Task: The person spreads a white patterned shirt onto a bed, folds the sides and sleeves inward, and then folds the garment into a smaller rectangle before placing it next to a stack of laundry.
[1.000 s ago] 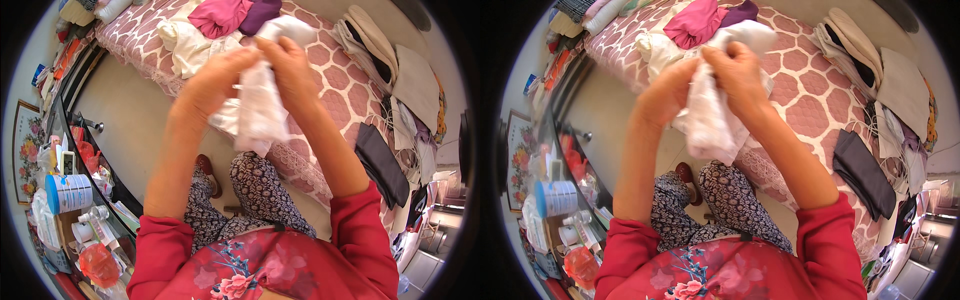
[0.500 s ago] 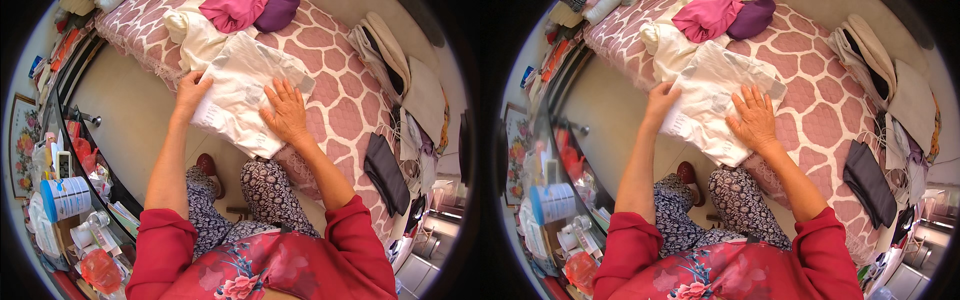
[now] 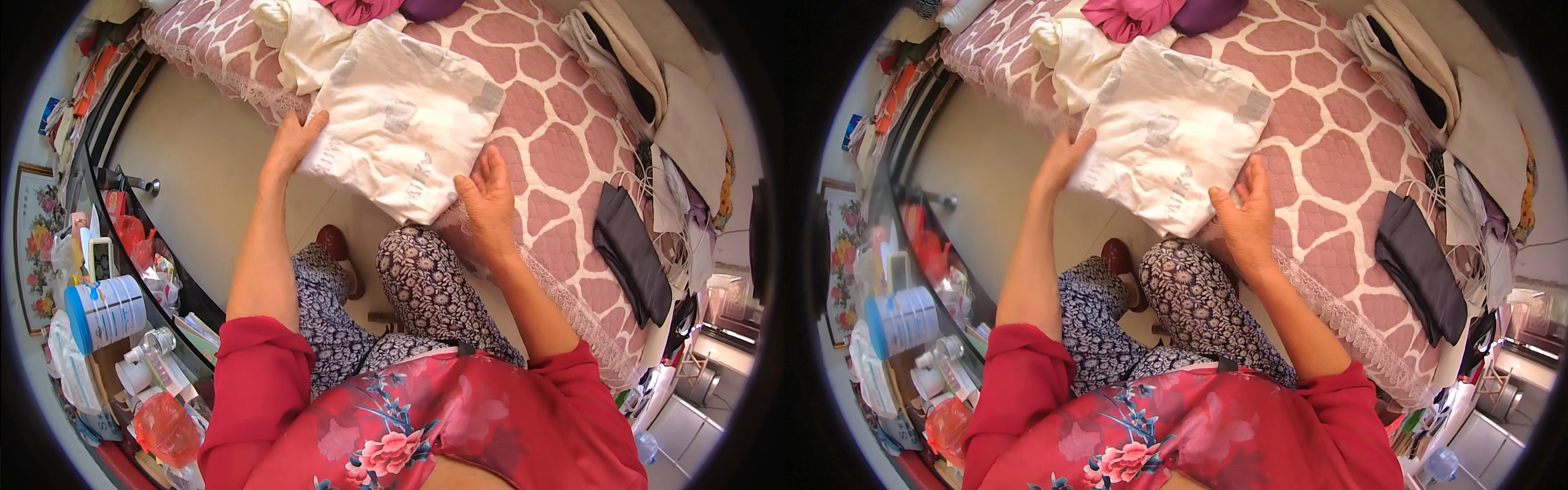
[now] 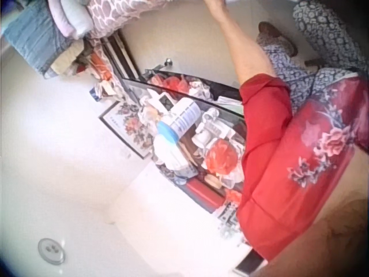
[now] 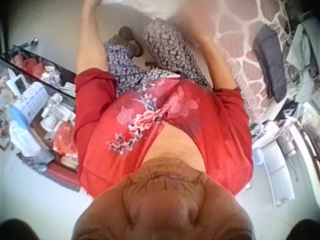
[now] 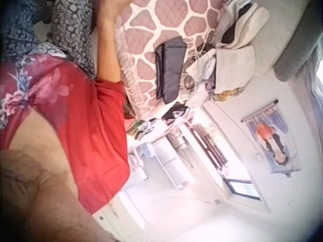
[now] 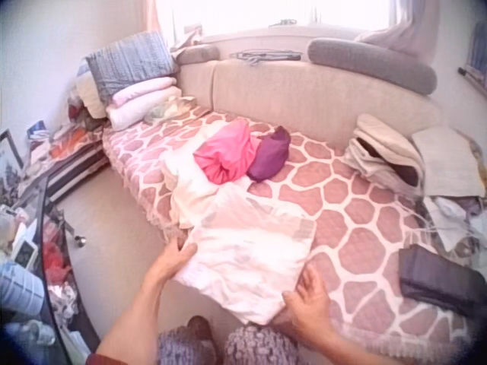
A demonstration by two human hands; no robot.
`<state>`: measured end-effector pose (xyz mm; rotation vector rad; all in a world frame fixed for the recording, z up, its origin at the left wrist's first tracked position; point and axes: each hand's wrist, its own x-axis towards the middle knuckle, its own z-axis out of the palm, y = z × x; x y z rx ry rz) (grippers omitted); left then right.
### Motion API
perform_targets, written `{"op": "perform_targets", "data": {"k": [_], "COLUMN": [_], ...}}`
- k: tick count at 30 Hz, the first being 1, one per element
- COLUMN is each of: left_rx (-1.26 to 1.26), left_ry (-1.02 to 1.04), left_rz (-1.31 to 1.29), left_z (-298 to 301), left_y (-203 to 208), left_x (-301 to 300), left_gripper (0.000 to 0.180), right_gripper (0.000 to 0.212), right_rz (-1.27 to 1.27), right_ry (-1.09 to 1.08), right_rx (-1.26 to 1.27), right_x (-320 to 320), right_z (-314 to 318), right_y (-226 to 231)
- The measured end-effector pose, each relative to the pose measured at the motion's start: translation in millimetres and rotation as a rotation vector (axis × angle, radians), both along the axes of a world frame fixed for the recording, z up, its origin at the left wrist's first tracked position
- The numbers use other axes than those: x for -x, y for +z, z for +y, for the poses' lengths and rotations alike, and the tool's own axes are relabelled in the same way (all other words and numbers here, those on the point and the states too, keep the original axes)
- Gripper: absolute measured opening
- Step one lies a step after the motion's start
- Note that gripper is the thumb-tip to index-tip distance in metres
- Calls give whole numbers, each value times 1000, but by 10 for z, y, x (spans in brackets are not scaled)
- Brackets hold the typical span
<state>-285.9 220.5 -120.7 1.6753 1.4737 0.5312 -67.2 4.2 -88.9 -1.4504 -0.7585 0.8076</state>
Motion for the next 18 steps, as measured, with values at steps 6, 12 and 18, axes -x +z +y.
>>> {"op": "perform_targets", "data": {"k": [6, 12, 18], "left_rx": [362, 483, 514], "left_ry": [-139, -200, -146], "left_rz": [-267, -382, -353], "left_z": [-33, -55, -127], "left_y": [199, 235, 493], "left_x": [74, 166, 99], "left_gripper": [56, 54, 58], "right_gripper": [45, 36, 32], "right_rz": [578, 729, 749], "right_ry": [-13, 34, 8], "right_rx": [72, 266, 108], "right_x": [75, 156, 179], "right_z": [-135, 20, 171], "right_y": [131, 172, 118]}}
